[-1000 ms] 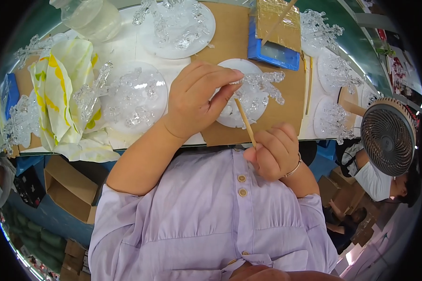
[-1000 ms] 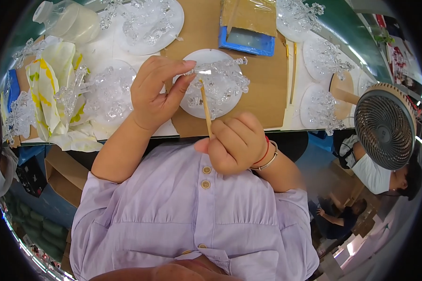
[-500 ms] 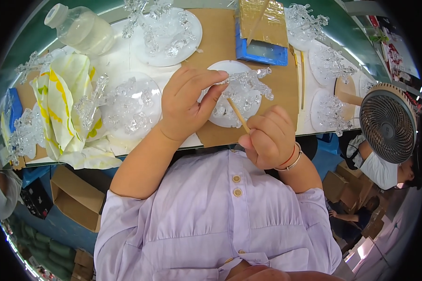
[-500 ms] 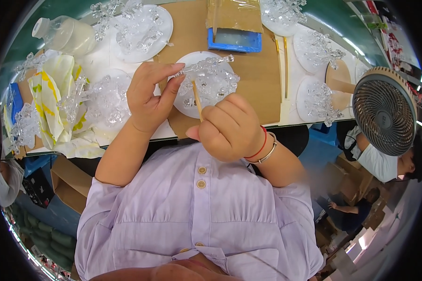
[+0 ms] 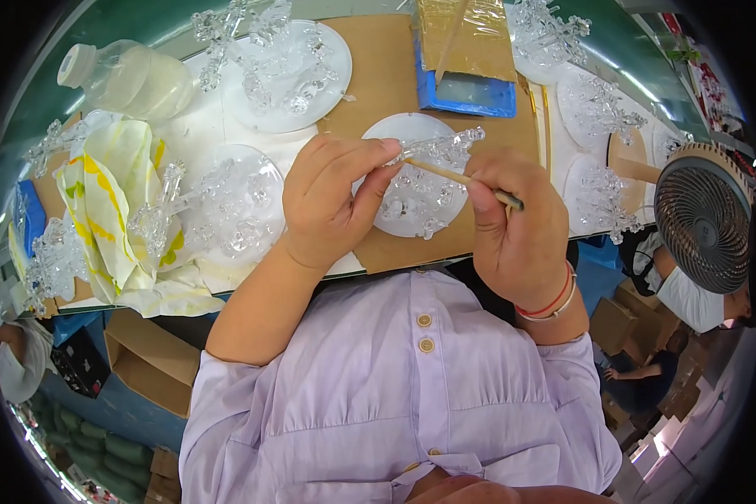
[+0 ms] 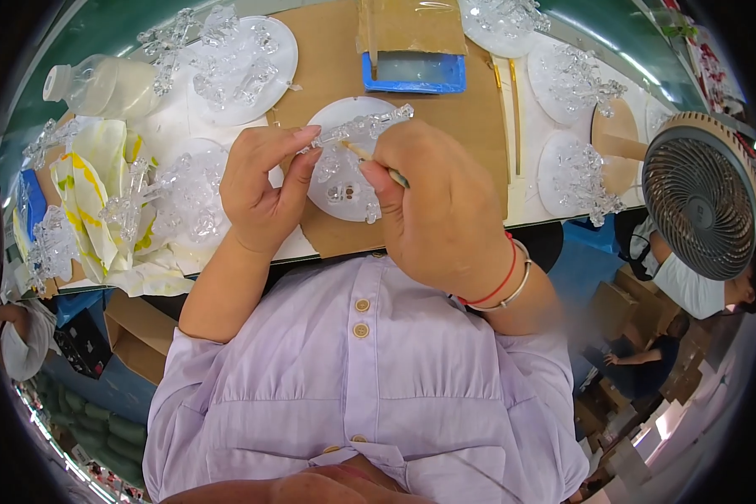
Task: Applying adhesive to small crystal or glass pieces to assemble decorative fixtures.
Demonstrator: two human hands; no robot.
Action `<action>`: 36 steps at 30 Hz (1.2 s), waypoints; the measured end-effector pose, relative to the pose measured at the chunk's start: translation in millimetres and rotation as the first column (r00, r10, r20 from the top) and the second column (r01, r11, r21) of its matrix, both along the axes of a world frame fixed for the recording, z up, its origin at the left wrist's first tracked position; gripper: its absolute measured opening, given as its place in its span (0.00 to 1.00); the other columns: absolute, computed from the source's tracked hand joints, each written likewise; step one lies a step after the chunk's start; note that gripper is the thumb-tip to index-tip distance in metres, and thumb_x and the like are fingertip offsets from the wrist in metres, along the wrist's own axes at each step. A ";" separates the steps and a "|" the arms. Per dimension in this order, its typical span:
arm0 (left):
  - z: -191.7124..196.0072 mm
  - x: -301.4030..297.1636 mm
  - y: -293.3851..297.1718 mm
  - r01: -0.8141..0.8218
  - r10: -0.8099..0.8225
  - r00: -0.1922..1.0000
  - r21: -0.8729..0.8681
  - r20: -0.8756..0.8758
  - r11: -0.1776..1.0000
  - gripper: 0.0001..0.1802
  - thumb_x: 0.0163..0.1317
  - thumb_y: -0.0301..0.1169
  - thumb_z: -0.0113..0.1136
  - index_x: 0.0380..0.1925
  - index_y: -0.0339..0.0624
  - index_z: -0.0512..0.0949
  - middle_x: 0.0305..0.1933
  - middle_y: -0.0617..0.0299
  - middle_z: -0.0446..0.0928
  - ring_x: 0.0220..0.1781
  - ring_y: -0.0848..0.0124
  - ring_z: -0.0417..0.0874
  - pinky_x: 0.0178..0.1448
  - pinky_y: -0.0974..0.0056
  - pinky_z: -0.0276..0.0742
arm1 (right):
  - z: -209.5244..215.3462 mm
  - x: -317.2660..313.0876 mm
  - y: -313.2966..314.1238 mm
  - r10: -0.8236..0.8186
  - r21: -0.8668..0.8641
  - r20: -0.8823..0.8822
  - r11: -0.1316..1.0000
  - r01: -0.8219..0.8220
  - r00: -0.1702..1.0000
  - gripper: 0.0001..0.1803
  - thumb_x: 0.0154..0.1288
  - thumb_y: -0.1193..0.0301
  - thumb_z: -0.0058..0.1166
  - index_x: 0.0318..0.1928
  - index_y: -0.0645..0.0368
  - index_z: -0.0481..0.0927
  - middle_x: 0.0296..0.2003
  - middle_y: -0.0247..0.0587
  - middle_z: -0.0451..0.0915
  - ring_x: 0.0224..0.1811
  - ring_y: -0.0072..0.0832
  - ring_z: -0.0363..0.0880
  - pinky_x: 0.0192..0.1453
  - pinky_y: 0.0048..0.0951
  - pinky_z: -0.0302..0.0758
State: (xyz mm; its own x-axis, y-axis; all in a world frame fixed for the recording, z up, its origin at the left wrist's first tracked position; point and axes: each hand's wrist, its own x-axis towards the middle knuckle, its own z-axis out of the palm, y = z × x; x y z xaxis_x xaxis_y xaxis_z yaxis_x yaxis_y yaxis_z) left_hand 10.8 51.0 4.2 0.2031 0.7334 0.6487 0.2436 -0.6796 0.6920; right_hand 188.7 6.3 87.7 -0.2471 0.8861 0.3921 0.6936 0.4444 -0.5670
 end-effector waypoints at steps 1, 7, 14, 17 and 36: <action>0.7 0.6 -0.7 -0.006 0.006 1.000 -0.002 -0.008 1.000 0.15 0.49 0.16 0.67 0.39 0.39 0.81 0.35 0.58 0.81 0.33 0.68 0.78 0.37 0.68 0.74 | 3.0 1.8 0.9 0.014 -0.043 -0.012 0.999 -0.015 1.000 0.07 0.66 0.80 0.52 0.42 0.64 0.69 0.33 0.48 0.77 0.33 0.44 0.78 0.36 0.32 0.75; 0.0 2.3 0.2 -0.009 0.010 1.000 0.018 -0.021 1.000 0.15 0.50 0.16 0.67 0.40 0.38 0.81 0.33 0.58 0.80 0.31 0.70 0.77 0.35 0.70 0.72 | 13.1 13.3 10.7 0.121 0.022 0.119 0.992 -0.125 0.986 0.11 0.56 0.80 0.58 0.39 0.64 0.72 0.35 0.50 0.76 0.35 0.47 0.76 0.37 0.37 0.74; 0.4 2.3 -1.0 -0.039 0.040 0.999 0.045 -0.032 0.998 0.15 0.50 0.15 0.66 0.40 0.37 0.81 0.34 0.57 0.80 0.31 0.70 0.76 0.35 0.70 0.72 | 14.0 27.1 -2.5 0.128 -0.045 0.067 0.991 -0.125 0.989 0.06 0.64 0.79 0.53 0.39 0.64 0.70 0.32 0.50 0.77 0.31 0.45 0.78 0.34 0.33 0.75; 1.7 1.4 -2.8 -0.027 0.028 0.999 0.023 -0.031 0.999 0.15 0.50 0.15 0.66 0.40 0.37 0.81 0.34 0.57 0.80 0.31 0.70 0.76 0.36 0.70 0.72 | 9.3 32.2 -13.9 0.103 -0.030 0.075 0.994 -0.101 0.992 0.05 0.64 0.79 0.53 0.38 0.63 0.70 0.33 0.51 0.77 0.29 0.43 0.78 0.31 0.32 0.74; -3.3 2.4 -2.4 -0.046 0.047 0.998 0.016 -0.052 0.999 0.15 0.48 0.16 0.67 0.38 0.39 0.79 0.35 0.59 0.82 0.32 0.67 0.79 0.37 0.68 0.73 | -2.4 58.1 -20.9 0.113 0.000 -0.067 0.994 -0.113 0.991 0.06 0.65 0.79 0.51 0.39 0.63 0.69 0.32 0.51 0.77 0.28 0.41 0.77 0.30 0.32 0.73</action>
